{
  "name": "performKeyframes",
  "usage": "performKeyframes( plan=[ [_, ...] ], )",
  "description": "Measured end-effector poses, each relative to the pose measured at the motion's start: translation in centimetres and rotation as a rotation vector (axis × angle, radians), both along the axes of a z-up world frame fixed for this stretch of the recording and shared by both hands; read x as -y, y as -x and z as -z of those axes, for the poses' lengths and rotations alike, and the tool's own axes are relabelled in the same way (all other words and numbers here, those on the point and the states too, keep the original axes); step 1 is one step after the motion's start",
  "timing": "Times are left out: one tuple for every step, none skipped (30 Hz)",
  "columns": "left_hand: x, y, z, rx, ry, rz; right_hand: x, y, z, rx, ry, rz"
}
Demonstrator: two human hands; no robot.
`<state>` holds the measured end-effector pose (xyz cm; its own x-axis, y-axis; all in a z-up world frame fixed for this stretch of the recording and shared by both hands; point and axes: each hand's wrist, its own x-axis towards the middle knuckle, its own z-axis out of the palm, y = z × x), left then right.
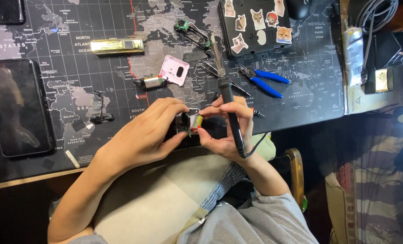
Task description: Repairing a small electronic device by manipulating internal components with tweezers and a soldering iron.
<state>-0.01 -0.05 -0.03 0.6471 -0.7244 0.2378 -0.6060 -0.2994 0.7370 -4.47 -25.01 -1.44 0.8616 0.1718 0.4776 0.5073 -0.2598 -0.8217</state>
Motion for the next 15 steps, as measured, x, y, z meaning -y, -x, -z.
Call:
performKeyframes(
  plan=[
    [0.0,0.1,0.0,-0.001,0.0,-0.002,0.1,0.0,0.0,-0.001,0.0,-0.002],
    [0.0,0.1,0.0,-0.014,-0.014,-0.01,0.1,0.0,0.1,0.018,0.04,0.016],
    [0.1,0.1,0.0,-0.026,-0.028,-0.017,0.2,0.1,0.1,0.038,0.08,0.034],
    [0.2,0.1,0.1,-0.025,-0.029,-0.016,0.2,0.1,0.3,0.038,0.08,0.035],
    [0.4,0.1,0.2,-0.011,0.013,-0.012,0.2,0.2,0.4,0.036,0.075,0.043],
    [0.6,0.1,0.3,0.003,0.054,-0.008,0.2,0.2,0.6,0.034,0.07,0.05],
    [1.0,0.2,0.6,0.003,0.053,-0.007,0.2,0.3,0.6,0.034,0.069,0.051],
    [1.4,0.4,0.8,0.033,0.073,-0.042,0.1,0.3,0.5,0.047,0.078,0.06],
    [1.8,0.6,1.1,0.063,0.093,-0.076,0.1,0.3,0.5,0.06,0.087,0.07],
    [2.0,0.6,0.8,0.062,0.091,-0.076,0.1,0.4,0.6,0.059,0.085,0.07],
    [2.2,0.7,0.5,0.142,0.101,-0.111,0.1,0.4,0.6,0.103,0.152,0.108],
    [2.4,0.7,0.2,0.221,0.111,-0.143,0.2,0.4,0.7,0.147,0.22,0.149],
    [2.4,0.9,0.0,0.219,0.11,-0.14,0.2,0.5,0.6,0.145,0.22,0.152],
    [2.5,0.9,-0.3,0.313,0.1,-0.154,0.2,0.5,0.6,0.153,0.233,0.156],
    [2.6,0.9,-0.6,0.407,0.09,-0.167,0.2,0.4,0.6,0.16,0.247,0.161]
  ],
)
